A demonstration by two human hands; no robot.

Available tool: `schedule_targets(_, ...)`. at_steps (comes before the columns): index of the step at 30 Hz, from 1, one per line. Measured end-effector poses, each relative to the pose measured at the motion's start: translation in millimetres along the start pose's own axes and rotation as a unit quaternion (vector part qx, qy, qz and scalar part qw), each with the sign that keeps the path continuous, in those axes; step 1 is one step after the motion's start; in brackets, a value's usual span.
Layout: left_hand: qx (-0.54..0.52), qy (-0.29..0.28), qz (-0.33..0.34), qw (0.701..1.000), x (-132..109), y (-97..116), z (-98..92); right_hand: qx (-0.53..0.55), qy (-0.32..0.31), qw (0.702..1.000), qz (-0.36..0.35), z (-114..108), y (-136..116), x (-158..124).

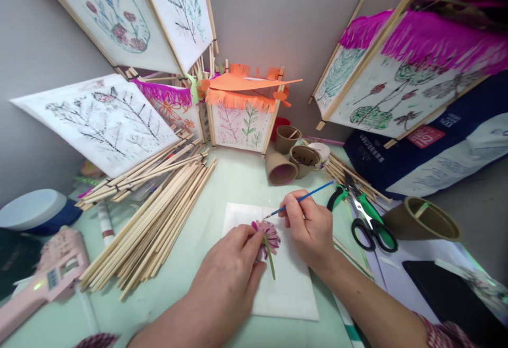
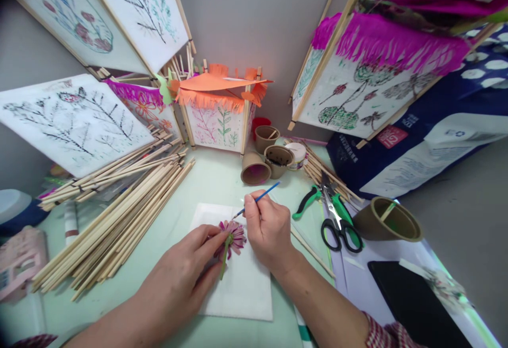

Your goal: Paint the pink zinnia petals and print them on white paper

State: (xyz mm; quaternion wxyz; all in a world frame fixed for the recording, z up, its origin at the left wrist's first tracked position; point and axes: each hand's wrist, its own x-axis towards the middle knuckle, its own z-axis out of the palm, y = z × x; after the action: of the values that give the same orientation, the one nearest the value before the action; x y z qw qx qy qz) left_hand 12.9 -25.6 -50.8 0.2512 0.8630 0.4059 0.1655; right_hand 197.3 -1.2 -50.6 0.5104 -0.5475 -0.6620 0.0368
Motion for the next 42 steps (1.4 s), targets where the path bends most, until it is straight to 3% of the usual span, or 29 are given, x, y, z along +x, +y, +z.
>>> schedule_targets(35,-0.007,-0.011,-0.011,1.0,0.5,1.8,-2.2,0.001,-0.033,0.999,-0.029,1.7,-0.4,-1.3)
schedule_targets(42,-0.001,-0.008,-0.01,1.0,1.2,1.5,-2.4,0.009,-0.029,0.997,-0.067,1.7,-0.4,-0.9)
